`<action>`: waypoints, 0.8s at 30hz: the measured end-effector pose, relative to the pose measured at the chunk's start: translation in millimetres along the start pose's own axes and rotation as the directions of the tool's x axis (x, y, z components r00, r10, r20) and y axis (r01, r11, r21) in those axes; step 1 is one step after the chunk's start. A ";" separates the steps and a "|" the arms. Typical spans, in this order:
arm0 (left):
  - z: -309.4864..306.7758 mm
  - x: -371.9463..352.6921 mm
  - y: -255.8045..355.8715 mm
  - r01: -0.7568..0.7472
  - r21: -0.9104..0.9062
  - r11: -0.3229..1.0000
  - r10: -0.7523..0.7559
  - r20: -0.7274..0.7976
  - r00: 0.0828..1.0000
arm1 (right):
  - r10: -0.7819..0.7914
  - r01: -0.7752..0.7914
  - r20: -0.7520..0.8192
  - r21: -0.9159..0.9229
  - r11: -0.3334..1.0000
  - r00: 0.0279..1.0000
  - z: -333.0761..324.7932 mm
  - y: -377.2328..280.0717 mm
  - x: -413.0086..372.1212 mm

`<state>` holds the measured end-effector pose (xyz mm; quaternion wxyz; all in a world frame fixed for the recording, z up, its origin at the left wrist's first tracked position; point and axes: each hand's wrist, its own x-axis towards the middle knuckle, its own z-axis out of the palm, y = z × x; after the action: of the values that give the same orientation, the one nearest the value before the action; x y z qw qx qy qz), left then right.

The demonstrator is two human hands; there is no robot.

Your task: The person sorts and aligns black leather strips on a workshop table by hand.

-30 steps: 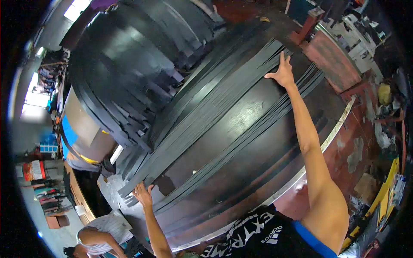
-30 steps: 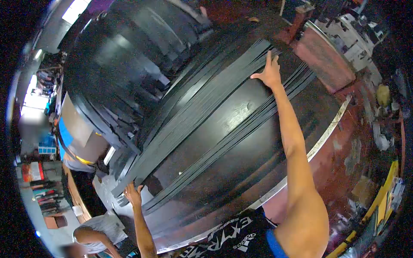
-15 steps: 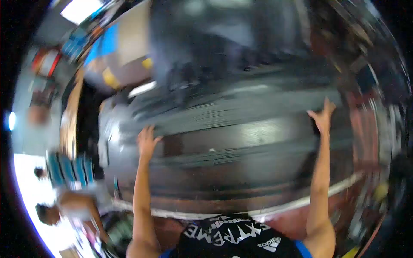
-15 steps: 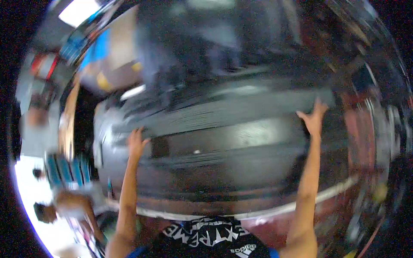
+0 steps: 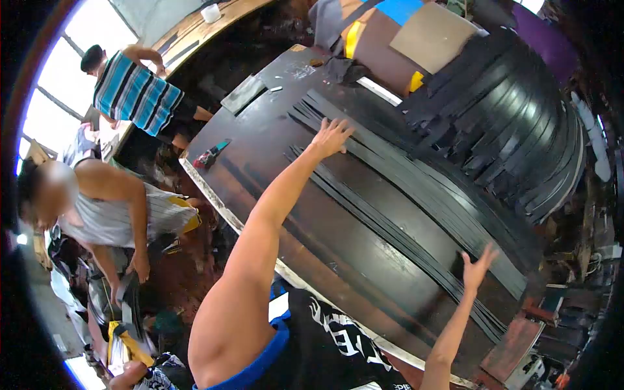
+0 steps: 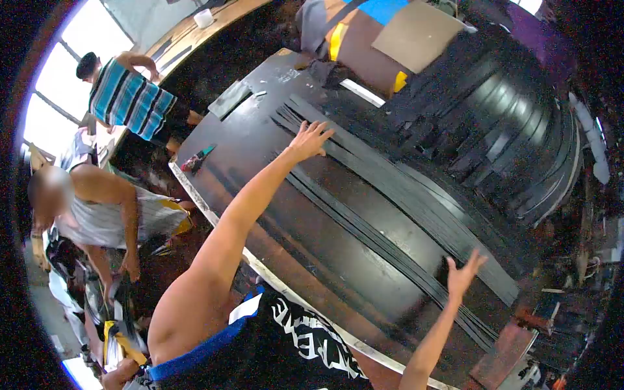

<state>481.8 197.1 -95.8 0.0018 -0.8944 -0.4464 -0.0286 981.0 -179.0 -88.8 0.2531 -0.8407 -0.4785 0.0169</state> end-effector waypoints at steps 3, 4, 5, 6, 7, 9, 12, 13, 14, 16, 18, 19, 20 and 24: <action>6.6 -1.1 -3.4 -0.037 -0.056 0.998 0.034 -0.062 0.998 | -0.198 0.189 0.127 0.081 0.979 0.972 32.9 -118.5 13.4; 7.1 -4.7 -4.5 -0.073 -0.090 0.993 0.059 -0.143 0.988 | -0.261 0.239 0.170 0.140 0.961 0.950 44.0 -155.5 17.7; 9.3 -9.9 -8.6 -0.086 -0.103 0.991 0.071 -0.142 0.987 | -0.331 0.314 0.182 0.114 0.942 0.926 57.8 -190.8 20.4; 11.6 -12.9 -13.4 -0.118 -0.173 0.978 0.086 -0.182 0.980 | -0.377 0.352 0.195 0.148 0.924 0.906 77.3 -219.3 23.1; 11.9 -12.7 -19.4 -0.156 -0.243 0.957 0.102 -0.222 0.970 | -0.360 0.342 0.263 0.115 0.933 0.895 83.0 -265.0 25.0; 1.1 -18.6 -43.3 -0.200 -0.289 0.936 0.152 -0.182 0.972 | -0.444 0.430 0.265 0.114 0.896 0.856 122.4 -313.1 33.8; -4.4 -34.1 -103.4 -0.212 -0.312 0.926 0.168 -0.163 0.972 | -0.447 0.458 0.321 0.043 0.888 0.835 168.5 -382.1 41.7; -3.5 -36.3 -127.3 -0.205 -0.324 0.924 0.157 -0.170 0.973 | -0.465 0.486 0.329 0.022 0.874 0.822 187.4 -396.5 45.8; 2.7 -38.5 -148.3 -0.176 -0.351 0.920 0.115 -0.188 0.975 | -0.484 0.509 0.316 0.003 0.861 0.816 205.2 -410.9 48.6; 12.0 -42.8 -181.5 -0.152 -0.378 0.913 0.072 -0.218 0.973 | -0.482 0.511 0.301 -0.019 0.860 0.823 231.5 -432.8 49.8; 16.7 -39.9 -197.5 -0.164 -0.397 0.903 0.083 -0.212 0.974 | -0.484 0.520 0.323 -0.030 0.854 0.813 252.6 -455.9 56.4; 18.9 -38.3 -206.8 -0.154 -0.421 0.894 0.070 -0.208 0.976 | -0.481 0.514 0.314 -0.025 0.857 0.818 259.9 -465.5 61.4; 19.8 -35.1 -209.6 -0.174 -0.428 0.887 0.088 -0.214 0.973 | -0.478 0.522 0.324 -0.059 0.851 0.816 266.0 -473.2 65.4; 29.0 -3.4 -208.1 -0.204 -0.407 0.890 0.115 -0.233 0.966 | -0.492 0.539 0.322 -0.075 0.839 0.809 280.5 -483.9 85.2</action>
<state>315.0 320.3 -129.6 -0.1464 -0.8989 -0.3515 -0.2166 566.0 205.4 -101.2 0.1061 -0.6846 -0.7204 0.0312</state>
